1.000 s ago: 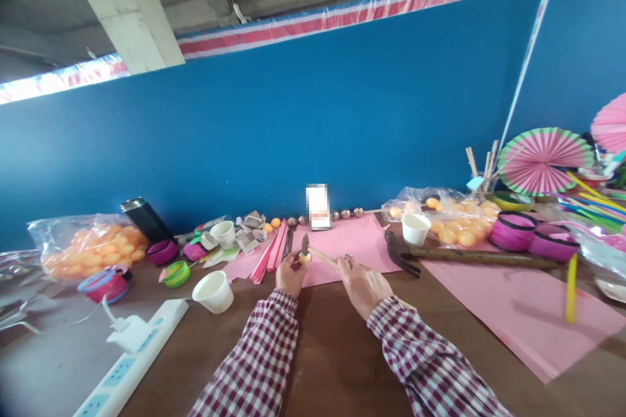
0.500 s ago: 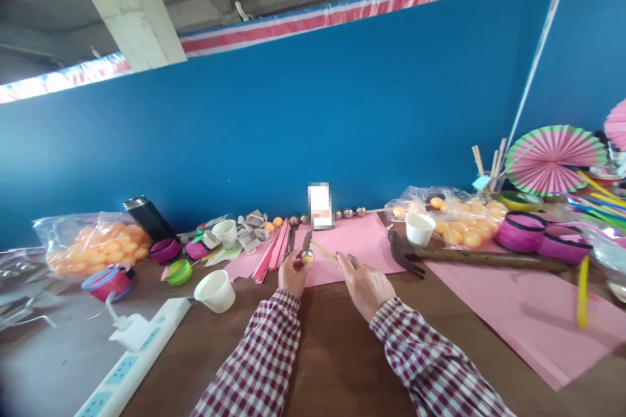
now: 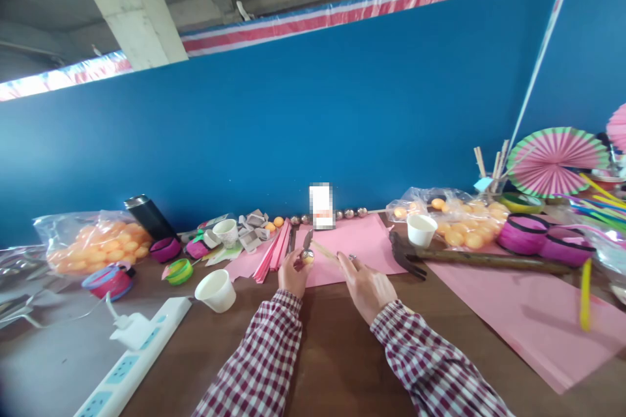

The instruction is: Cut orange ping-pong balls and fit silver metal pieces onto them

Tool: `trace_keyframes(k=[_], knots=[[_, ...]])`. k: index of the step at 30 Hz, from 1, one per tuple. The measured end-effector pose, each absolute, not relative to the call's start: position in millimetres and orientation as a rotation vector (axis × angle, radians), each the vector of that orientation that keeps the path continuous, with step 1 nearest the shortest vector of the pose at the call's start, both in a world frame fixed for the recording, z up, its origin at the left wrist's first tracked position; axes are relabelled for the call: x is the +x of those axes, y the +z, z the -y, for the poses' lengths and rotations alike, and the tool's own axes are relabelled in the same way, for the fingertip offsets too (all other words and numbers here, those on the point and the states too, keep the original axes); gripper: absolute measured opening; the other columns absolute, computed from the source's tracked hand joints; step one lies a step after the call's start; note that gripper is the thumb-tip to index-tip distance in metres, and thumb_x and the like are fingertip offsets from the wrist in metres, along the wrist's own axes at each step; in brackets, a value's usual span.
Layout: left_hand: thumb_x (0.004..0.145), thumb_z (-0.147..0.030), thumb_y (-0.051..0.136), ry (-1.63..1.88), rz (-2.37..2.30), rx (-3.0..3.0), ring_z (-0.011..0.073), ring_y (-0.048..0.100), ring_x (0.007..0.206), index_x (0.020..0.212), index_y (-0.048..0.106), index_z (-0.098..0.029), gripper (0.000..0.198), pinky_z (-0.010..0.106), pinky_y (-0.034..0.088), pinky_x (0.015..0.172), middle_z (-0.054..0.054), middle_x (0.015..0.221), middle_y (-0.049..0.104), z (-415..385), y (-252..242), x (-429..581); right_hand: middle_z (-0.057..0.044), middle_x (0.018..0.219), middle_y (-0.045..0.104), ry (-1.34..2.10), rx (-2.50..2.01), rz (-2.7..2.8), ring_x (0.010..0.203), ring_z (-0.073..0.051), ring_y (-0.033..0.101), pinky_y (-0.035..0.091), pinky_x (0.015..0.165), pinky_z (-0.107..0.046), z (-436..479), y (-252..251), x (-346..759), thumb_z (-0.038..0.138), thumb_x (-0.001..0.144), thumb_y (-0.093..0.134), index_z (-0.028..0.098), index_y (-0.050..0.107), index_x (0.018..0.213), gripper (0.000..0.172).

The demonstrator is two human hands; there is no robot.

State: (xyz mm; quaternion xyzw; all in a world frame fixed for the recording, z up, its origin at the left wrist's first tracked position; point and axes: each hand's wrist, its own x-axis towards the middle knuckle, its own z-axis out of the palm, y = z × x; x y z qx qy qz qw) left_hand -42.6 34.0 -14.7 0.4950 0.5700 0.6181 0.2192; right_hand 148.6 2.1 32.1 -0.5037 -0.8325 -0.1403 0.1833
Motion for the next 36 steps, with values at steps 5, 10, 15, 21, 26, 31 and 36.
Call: trace_keyframes(k=[5,10,15,21,26,31,36], knots=[[0.056,-0.009,0.062,1.686,-1.584,1.427,0.0163,0.057,0.074,0.093,0.063,-0.020,0.039,0.031,0.049,0.066,0.008,0.096,0.057,-32,-13,-42,-0.003,0.080,0.063,-0.389,-1.425,2.340,0.051,-0.012,0.057,0.030,0.042,-0.022,-4,31,149,0.023,0.085,0.033,0.025,0.042,0.118,0.035],[0.055,-0.008,0.062,1.672,-1.640,1.405,0.0139,0.057,0.071,0.095,0.061,-0.018,0.042,0.027,0.049,0.063,0.008,0.097,0.057,-33,-12,-41,-0.005,0.082,0.063,-0.403,-1.403,2.292,0.052,-0.010,0.057,0.031,0.043,-0.021,-3,31,149,0.021,0.085,0.031,0.023,0.042,0.120,0.036],[0.057,-0.022,0.065,1.654,-1.669,1.322,0.0134,0.058,0.066,0.093,0.062,-0.018,0.036,0.025,0.048,0.062,0.007,0.086,0.063,-31,-6,-39,-0.003,0.083,0.063,-0.409,-1.385,2.293,0.053,-0.011,0.057,0.031,0.043,-0.021,-3,31,148,0.023,0.086,0.031,0.024,0.042,0.119,0.035],[0.053,-0.027,0.069,1.670,-1.628,1.232,0.0134,0.058,0.060,0.085,0.065,-0.016,0.035,0.024,0.046,0.057,0.006,0.076,0.066,-28,3,-37,-0.003,0.080,0.064,-0.408,-1.378,2.280,0.051,-0.010,0.057,0.031,0.043,-0.021,-3,30,148,0.024,0.086,0.032,0.024,0.044,0.117,0.034],[0.055,-0.028,0.068,1.653,-1.666,1.258,0.0137,0.059,0.063,0.089,0.064,-0.017,0.036,0.024,0.047,0.059,0.007,0.080,0.065,-27,3,-37,-0.004,0.084,0.064,-0.394,-1.404,2.218,0.054,-0.011,0.058,0.034,0.045,-0.021,-4,29,148,0.022,0.086,0.031,0.022,0.043,0.118,0.035],[0.055,-0.030,0.068,1.676,-1.606,1.158,0.0141,0.059,0.066,0.088,0.064,-0.015,0.036,0.024,0.047,0.060,0.008,0.081,0.065,-28,1,-38,-0.003,0.084,0.065,-0.302,-1.415,2.247,0.055,-0.011,0.059,0.038,0.047,-0.020,-6,29,149,0.021,0.085,0.032,0.024,0.044,0.116,0.033],[0.056,-0.024,0.070,1.773,-1.307,0.925,0.0142,0.060,0.073,0.098,0.057,-0.012,0.045,0.025,0.048,0.065,0.010,0.086,0.063,-35,-6,-38,-0.004,0.092,0.064,-0.208,-1.427,2.208,0.062,-0.012,0.061,0.042,0.051,-0.019,-6,29,150,0.021,0.084,0.032,0.023,0.042,0.117,0.034]])
